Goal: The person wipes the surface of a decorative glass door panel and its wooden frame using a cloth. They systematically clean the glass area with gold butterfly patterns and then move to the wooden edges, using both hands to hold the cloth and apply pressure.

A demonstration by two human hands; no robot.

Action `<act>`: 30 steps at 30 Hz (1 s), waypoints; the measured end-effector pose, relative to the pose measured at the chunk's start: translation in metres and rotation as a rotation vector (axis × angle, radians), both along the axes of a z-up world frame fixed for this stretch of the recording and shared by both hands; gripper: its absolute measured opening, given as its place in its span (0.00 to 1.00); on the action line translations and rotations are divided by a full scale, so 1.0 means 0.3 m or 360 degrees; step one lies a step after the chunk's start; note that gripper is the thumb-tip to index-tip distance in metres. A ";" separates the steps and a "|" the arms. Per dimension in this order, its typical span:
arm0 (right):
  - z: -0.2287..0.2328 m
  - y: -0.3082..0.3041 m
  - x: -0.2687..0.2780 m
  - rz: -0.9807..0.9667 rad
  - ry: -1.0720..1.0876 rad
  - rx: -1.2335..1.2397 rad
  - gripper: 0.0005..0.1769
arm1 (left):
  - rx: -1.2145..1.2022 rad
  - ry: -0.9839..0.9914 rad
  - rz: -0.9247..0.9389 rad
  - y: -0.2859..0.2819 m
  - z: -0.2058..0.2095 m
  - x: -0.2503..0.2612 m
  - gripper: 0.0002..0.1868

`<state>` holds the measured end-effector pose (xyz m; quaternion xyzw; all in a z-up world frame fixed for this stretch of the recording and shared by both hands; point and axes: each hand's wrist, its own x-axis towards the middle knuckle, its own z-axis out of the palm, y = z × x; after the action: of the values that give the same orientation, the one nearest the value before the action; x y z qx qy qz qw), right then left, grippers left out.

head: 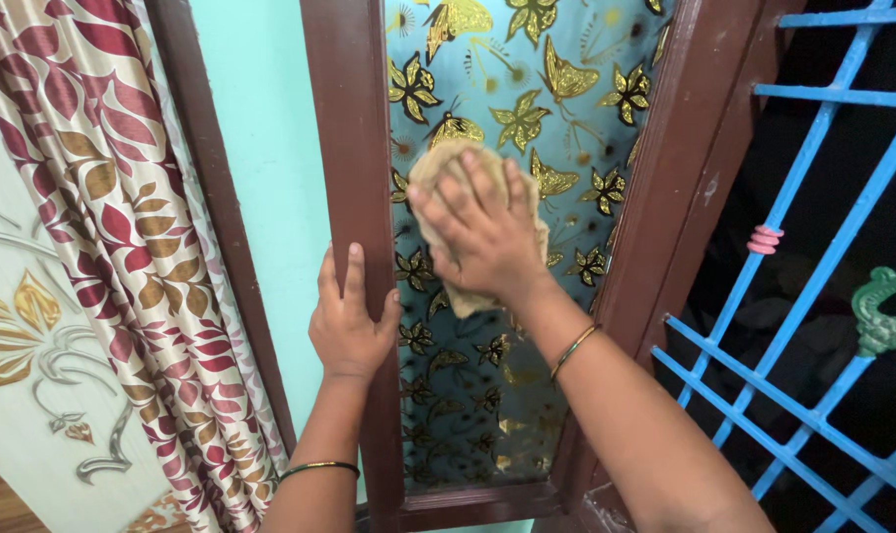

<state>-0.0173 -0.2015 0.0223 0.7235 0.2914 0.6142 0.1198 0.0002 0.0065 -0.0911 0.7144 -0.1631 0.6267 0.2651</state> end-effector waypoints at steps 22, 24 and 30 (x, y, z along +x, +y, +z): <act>-0.111 -0.252 0.023 -0.0148 -0.0029 0.0782 0.42 | -0.0078 0.0042 0.0062 -0.008 -0.021 0.014 0.41; -0.160 -0.258 0.026 -0.0150 -0.0014 0.0782 0.42 | -0.0094 0.0054 0.0057 -0.012 -0.026 0.015 0.41; -0.340 -0.271 0.040 -0.0176 0.0024 0.0750 0.42 | -0.0162 0.0100 0.0021 -0.017 -0.067 0.023 0.43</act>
<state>-0.0054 -0.2829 -0.0797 0.7509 0.1009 0.6523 -0.0212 0.0070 0.0015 -0.1112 0.7204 -0.1178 0.6133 0.3018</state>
